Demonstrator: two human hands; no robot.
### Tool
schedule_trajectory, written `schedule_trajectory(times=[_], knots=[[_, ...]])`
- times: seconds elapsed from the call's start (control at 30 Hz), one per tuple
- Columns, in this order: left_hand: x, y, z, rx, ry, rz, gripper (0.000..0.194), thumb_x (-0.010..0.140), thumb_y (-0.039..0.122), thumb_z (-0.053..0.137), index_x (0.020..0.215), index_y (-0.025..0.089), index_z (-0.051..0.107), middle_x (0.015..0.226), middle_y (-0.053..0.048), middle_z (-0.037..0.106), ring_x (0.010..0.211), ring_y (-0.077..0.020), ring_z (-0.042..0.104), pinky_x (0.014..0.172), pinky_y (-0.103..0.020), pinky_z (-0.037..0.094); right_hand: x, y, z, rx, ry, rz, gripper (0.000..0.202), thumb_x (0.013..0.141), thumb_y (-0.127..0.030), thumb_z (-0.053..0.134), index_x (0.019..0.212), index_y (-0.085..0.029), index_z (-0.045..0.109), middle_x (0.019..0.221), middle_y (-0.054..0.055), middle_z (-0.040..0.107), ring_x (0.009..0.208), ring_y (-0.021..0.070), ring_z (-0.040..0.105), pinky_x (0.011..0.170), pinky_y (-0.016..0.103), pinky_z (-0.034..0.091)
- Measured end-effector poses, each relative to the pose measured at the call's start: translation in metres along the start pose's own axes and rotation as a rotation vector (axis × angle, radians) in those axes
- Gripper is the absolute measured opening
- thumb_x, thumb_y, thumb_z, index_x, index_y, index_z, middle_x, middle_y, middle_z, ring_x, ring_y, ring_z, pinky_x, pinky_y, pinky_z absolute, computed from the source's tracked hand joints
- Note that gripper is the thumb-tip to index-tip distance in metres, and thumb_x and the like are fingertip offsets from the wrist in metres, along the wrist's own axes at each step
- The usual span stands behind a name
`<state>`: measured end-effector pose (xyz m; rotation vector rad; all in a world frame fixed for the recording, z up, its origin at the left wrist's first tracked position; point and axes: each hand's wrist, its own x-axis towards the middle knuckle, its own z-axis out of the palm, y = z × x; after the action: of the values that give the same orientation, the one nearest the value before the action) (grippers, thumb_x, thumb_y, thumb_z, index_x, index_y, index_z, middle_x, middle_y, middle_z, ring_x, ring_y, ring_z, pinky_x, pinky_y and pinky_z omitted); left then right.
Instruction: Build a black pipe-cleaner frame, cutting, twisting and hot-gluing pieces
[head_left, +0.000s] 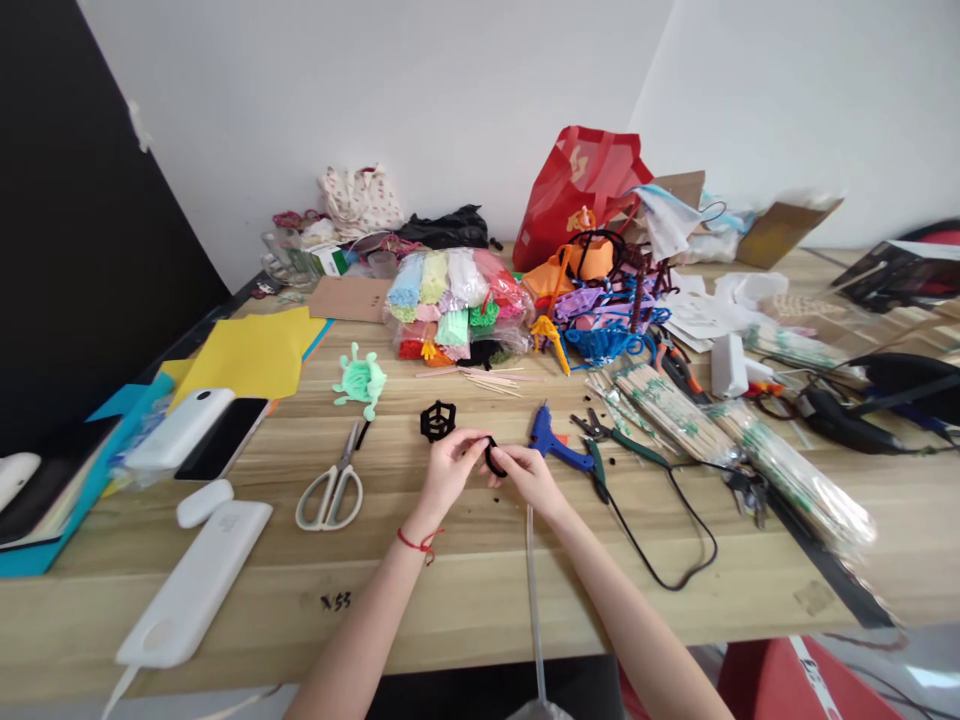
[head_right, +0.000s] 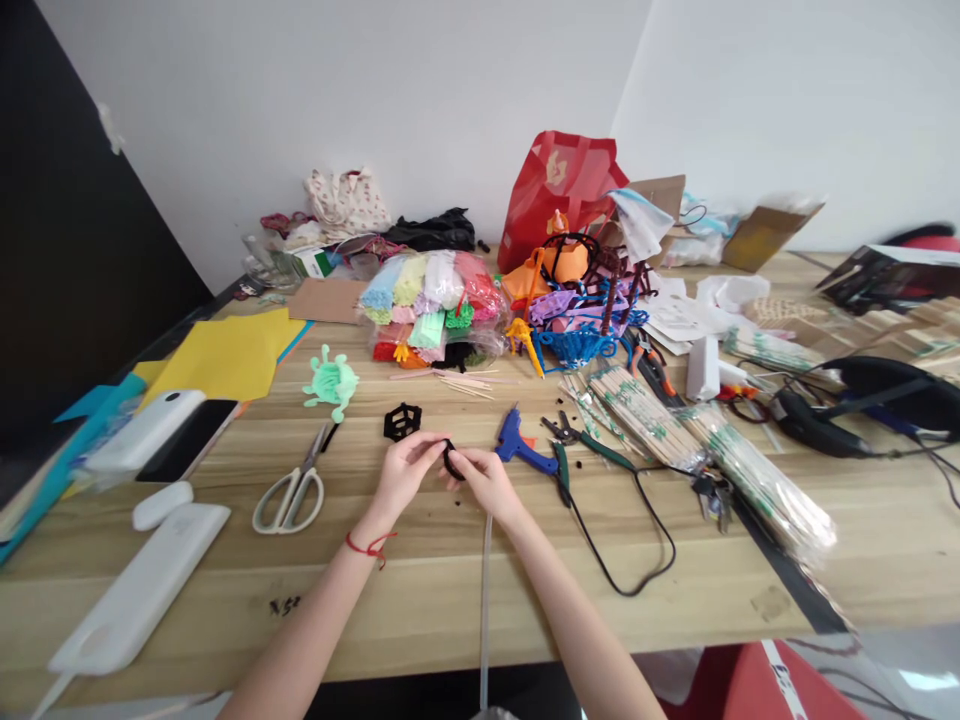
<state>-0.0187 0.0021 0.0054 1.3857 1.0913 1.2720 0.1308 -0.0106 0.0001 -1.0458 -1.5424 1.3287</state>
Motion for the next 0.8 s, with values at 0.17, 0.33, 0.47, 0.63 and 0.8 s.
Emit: schedule_trajectory(times=[0.17, 0.33, 0.47, 0.63, 0.8], knots=[[-0.0011, -0.0022, -0.0023, 0.146, 0.022, 0.135, 0.024, 0.079, 0.026, 0.060, 0.100, 0.018, 0.067, 0.098, -0.008, 0.069, 0.088, -0.0176, 0.064, 0.083, -0.032, 0.051, 0.0015, 0.0036, -0.0015, -0.010, -0.009, 0.032, 0.046, 0.083, -0.056, 0.048, 0.064, -0.016, 0.059, 0.046, -0.003, 0.045, 0.041, 0.0086, 0.038, 0.044, 0.022, 0.032], [-0.0027, -0.0001, -0.0038, 0.219, 0.060, 0.211, 0.025, 0.079, 0.028, 0.061, 0.101, 0.019, 0.067, 0.094, -0.007, 0.069, 0.084, -0.0169, 0.063, 0.081, -0.032, 0.051, 0.0017, 0.0043, -0.0037, 0.031, 0.005, 0.054, 0.049, 0.082, -0.058, 0.047, 0.062, -0.016, 0.059, 0.045, -0.003, 0.044, 0.042, 0.0088, 0.036, 0.043, 0.022, 0.029], [-0.0011, 0.0003, -0.0028, 0.131, 0.072, 0.135, 0.029, 0.074, 0.029, 0.067, 0.100, 0.017, 0.068, 0.092, -0.008, 0.070, 0.082, -0.0174, 0.064, 0.080, -0.032, 0.052, 0.0009, 0.0023, -0.0048, 0.041, 0.014, 0.059, 0.048, 0.082, -0.058, 0.048, 0.062, -0.016, 0.060, 0.046, -0.003, 0.044, 0.043, 0.0085, 0.036, 0.045, 0.023, 0.029], [0.0016, -0.0018, -0.0032, -0.003, 0.039, -0.010, 0.027, 0.071, 0.033, 0.069, 0.091, 0.015, 0.071, 0.091, -0.009, 0.071, 0.079, -0.0185, 0.066, 0.077, -0.033, 0.054, 0.0002, 0.0018, -0.0056, 0.039, -0.006, 0.048, 0.046, 0.082, -0.056, 0.050, 0.062, -0.015, 0.060, 0.048, -0.002, 0.045, 0.045, 0.0087, 0.036, 0.046, 0.023, 0.028], [0.0021, -0.0046, -0.0064, 0.057, 0.016, 0.076, 0.020, 0.073, 0.032, 0.068, 0.085, 0.017, 0.073, 0.090, -0.008, 0.072, 0.083, -0.0195, 0.066, 0.078, -0.033, 0.054, 0.0018, 0.0074, -0.0056, 0.043, -0.022, 0.055, 0.047, 0.080, -0.058, 0.050, 0.064, -0.016, 0.060, 0.049, -0.002, 0.046, 0.047, 0.0097, 0.038, 0.047, 0.023, 0.031]])
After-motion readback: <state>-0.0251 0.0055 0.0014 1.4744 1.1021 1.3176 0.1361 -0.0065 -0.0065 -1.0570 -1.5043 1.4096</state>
